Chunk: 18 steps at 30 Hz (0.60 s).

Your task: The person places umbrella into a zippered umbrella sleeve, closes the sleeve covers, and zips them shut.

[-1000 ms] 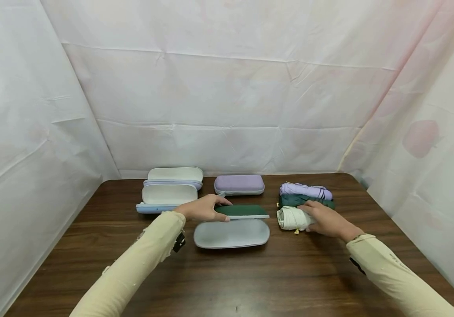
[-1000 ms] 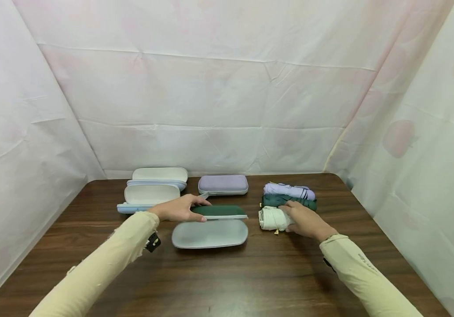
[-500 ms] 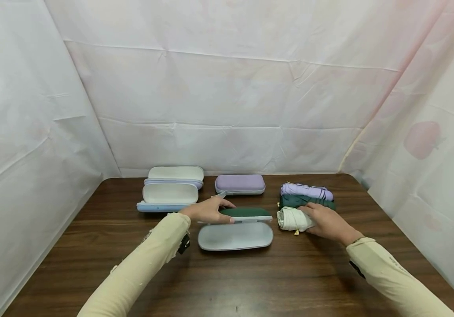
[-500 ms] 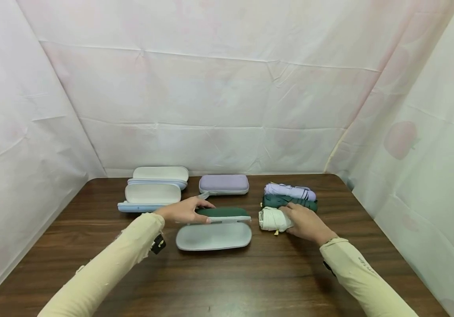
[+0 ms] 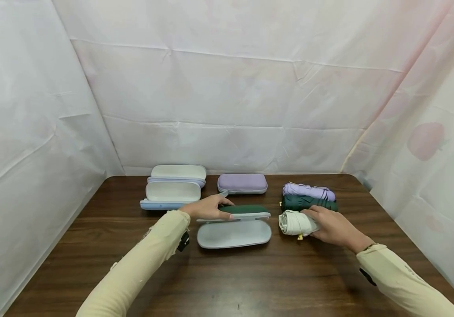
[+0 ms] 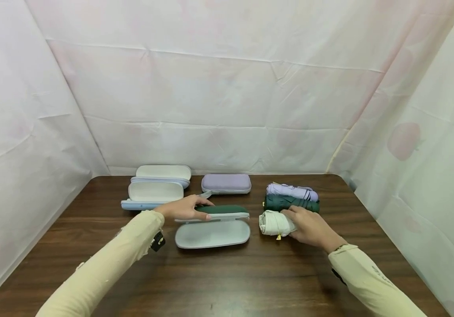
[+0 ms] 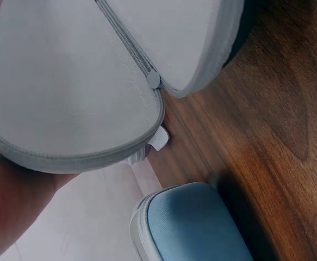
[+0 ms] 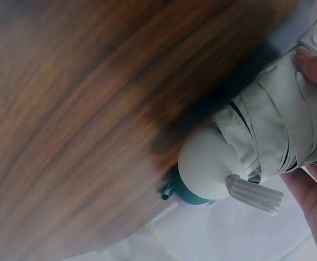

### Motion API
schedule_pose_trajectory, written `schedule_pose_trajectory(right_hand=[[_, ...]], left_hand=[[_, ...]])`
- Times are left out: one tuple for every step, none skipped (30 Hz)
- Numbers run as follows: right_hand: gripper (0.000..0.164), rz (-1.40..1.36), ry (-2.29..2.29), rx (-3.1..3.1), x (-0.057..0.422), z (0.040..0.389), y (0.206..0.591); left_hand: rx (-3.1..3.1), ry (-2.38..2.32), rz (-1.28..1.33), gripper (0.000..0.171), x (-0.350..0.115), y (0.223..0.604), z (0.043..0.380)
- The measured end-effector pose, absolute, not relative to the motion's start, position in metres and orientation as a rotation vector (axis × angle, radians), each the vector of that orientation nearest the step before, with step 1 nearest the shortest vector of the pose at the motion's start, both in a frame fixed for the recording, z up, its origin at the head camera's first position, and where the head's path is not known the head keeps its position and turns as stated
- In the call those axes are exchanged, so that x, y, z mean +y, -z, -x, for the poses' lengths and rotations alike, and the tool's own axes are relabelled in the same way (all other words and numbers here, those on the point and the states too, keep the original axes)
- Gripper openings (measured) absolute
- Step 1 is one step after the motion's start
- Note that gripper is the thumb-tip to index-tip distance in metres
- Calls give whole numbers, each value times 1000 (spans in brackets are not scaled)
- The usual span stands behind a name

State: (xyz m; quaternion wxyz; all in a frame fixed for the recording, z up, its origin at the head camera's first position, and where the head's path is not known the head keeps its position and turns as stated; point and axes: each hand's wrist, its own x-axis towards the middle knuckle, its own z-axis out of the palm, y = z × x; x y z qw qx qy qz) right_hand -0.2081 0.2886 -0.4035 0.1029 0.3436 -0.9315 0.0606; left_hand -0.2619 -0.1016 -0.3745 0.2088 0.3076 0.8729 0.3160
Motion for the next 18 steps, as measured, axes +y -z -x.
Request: schedule_pose_trajectory(right_hand=[[59, -1023, -178, -2733, 288, 206, 402], [60, -1031, -172, -2715, 287, 204, 401], [60, -1039, -170, -2695, 286, 201, 399], [61, -1046, -167, -2673, 284, 199, 398], [61, -1052, -165, -2652, 282, 197, 397], [61, -1061, -163, -2631, 280, 196, 395], [62, -1069, -160, -2614, 277, 194, 394], [62, -1075, -153, -2597, 275, 192, 393], [62, -1084, -150, -2581, 272, 190, 392], [63, -1093, -145, -2567, 269, 188, 390], [63, -1101, -138, -2556, 265, 186, 389], [63, -1110, -132, -2548, 262, 185, 388], [64, -1118, -129, -2542, 258, 183, 386], [64, -1127, -129, -2536, 254, 182, 385], [63, -1135, -129, -2532, 250, 181, 383], [63, -1143, -129, -2527, 245, 180, 381], [63, -1151, -131, -2522, 241, 179, 380], [63, -1159, -131, -2515, 237, 179, 378]], left_hand=[[2432, -874, -850, 56, -101, 374, 262], [2433, -872, -844, 56, -101, 373, 262], [2436, -867, -841, 56, -101, 373, 262], [2439, -862, -836, 56, -101, 372, 263], [2440, -863, -832, 55, -101, 372, 263], [2440, -861, -823, 55, -101, 371, 263], [2438, -865, -813, 55, -101, 371, 263], [2433, -869, -802, 55, -101, 371, 263], [2430, -871, -794, 55, -101, 372, 264], [2425, -876, -788, 55, -100, 372, 264], [2420, -883, -783, 55, -100, 372, 264], [2414, -886, -777, 55, -100, 373, 264], [2410, -890, -774, 55, -99, 373, 264], [2407, -891, -774, 55, -99, 373, 264], [2405, -891, -776, 55, -98, 373, 264], [2409, -883, -779, 55, -97, 373, 264], [2415, -870, -783, 56, -96, 374, 265], [2422, -854, -790, 56, -95, 374, 265]])
